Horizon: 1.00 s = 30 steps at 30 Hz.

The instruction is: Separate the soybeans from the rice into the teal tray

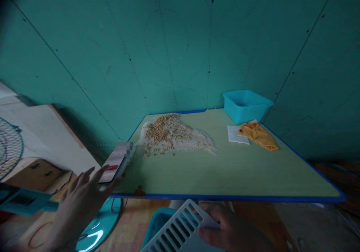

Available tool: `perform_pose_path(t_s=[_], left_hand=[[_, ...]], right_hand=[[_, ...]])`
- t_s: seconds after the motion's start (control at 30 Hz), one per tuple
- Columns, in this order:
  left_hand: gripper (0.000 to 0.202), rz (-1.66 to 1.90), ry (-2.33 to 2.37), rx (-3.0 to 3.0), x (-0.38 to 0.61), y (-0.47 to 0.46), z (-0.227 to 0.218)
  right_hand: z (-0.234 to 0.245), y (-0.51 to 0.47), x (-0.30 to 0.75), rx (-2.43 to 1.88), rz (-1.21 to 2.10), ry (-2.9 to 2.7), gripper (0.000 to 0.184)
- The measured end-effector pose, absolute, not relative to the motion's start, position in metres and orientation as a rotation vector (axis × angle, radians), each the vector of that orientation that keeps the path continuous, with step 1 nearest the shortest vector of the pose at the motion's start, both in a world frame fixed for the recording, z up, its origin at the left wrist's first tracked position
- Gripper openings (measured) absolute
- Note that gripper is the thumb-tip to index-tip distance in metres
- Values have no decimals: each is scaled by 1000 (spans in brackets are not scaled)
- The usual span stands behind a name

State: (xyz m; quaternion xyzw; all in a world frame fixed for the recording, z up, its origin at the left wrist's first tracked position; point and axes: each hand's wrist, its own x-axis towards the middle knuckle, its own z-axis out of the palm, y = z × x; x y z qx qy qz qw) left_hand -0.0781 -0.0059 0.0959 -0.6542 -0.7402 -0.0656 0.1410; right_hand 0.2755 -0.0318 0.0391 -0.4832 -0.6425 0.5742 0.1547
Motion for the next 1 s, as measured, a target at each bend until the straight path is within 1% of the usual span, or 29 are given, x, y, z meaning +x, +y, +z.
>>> perform_pose_path(t_s=[0.1,0.17,0.3,0.47,0.67,0.83,0.93,1.0], left_hand=[[50,-188,-2140,-1891,-77,-6,98],[50,-183,-2138,-1895,-77,-6,99],[53,-157,-2144,-1889,-75,-6,102],[52,-125,-2140,-1872,-74,-6,102],[53,-205,-2113,-1853,-77,-6,96],[56,-245,-2127,-1898,-78,-4,95],[57,-332,-2174,-1901,-75,-4,101],[54,-453,-2215,-1951,-70,-9,108]], right_hand=[[41,-32,275,-1432,1685,-1870,74],[42,-31,275,-1401,1682,-1883,72],[44,-30,275,-1299,1688,-1871,61],[45,-30,275,-1325,1676,-1869,64],[49,-32,275,-1340,1662,-1883,61],[43,-33,276,-1355,1657,-1890,67],[43,-32,276,-1332,1655,-1902,66],[45,-31,276,-1329,1649,-1928,65]])
